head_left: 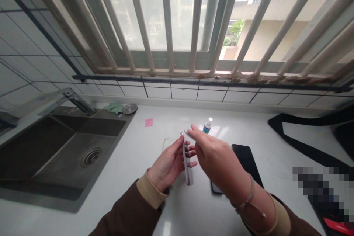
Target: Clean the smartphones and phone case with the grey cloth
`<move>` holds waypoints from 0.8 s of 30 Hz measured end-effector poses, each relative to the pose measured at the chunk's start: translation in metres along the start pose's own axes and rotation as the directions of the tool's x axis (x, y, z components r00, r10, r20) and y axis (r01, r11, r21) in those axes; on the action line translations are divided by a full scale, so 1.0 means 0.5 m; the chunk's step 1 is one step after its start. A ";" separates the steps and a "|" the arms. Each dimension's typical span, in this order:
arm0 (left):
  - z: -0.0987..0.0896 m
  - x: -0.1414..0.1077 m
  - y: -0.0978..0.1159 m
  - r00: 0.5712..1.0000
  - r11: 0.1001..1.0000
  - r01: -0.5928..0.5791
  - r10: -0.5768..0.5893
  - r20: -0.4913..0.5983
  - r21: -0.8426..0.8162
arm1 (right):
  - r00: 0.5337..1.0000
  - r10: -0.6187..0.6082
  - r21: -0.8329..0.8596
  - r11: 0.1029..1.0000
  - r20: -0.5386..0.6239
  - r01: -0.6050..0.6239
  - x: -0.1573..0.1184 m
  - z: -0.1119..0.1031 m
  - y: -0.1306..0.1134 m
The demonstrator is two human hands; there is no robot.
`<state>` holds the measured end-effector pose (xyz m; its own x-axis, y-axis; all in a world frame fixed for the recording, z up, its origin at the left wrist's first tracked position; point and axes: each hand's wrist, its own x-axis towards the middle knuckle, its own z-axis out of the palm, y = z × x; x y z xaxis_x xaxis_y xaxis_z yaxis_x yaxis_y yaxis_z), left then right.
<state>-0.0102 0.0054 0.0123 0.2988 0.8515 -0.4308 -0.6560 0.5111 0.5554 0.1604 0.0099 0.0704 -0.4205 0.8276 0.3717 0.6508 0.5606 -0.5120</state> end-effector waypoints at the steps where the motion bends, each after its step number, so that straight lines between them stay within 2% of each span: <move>1: -0.003 0.004 -0.004 1.000 1.000 -0.029 0.029 0.012 -0.004 | 0.998 -0.038 0.035 0.999 0.056 0.036 -0.002 0.009 -0.004; 3: -0.006 0.010 -0.008 0.997 0.997 -0.072 0.072 -0.006 -0.027 | 0.984 -0.082 0.097 0.993 0.157 0.067 -0.007 0.027 -0.016; 5: -0.002 0.013 -0.006 0.992 0.994 -0.095 0.089 -0.084 -0.063 | 0.970 -0.090 0.127 0.990 0.226 0.062 -0.012 0.043 -0.028; 9: 0.015 0.012 0.003 0.955 0.979 -0.169 0.134 -0.264 -0.114 | 0.946 -0.107 0.120 0.990 0.306 0.073 -0.024 0.062 -0.042; 12: 0.019 0.011 0.006 0.924 0.961 -0.247 0.196 -0.327 -0.123 | 0.934 -0.116 0.066 0.993 0.339 0.100 -0.037 0.066 -0.047; 17: 0.006 0.015 0.015 0.884 0.918 -0.360 0.279 -0.376 -0.166 | 0.928 -0.154 -0.055 0.981 0.339 0.183 -0.051 0.053 -0.061; 20: 0.000 0.019 0.023 0.870 0.890 -0.397 0.289 -0.399 -0.224 | 0.936 -0.181 -0.141 0.962 0.301 0.232 -0.051 0.037 -0.068; 24: -0.001 0.021 0.033 0.830 0.844 -0.465 0.311 -0.462 -0.267 | 0.949 -0.209 -0.279 0.921 0.238 0.273 -0.044 0.028 -0.063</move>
<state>-0.0181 0.0227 0.0166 -0.2764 0.8122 -0.5137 -0.8779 0.0041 0.4788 0.1406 -0.0256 0.0674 -0.6851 0.6743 0.2754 0.6610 0.7344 -0.1540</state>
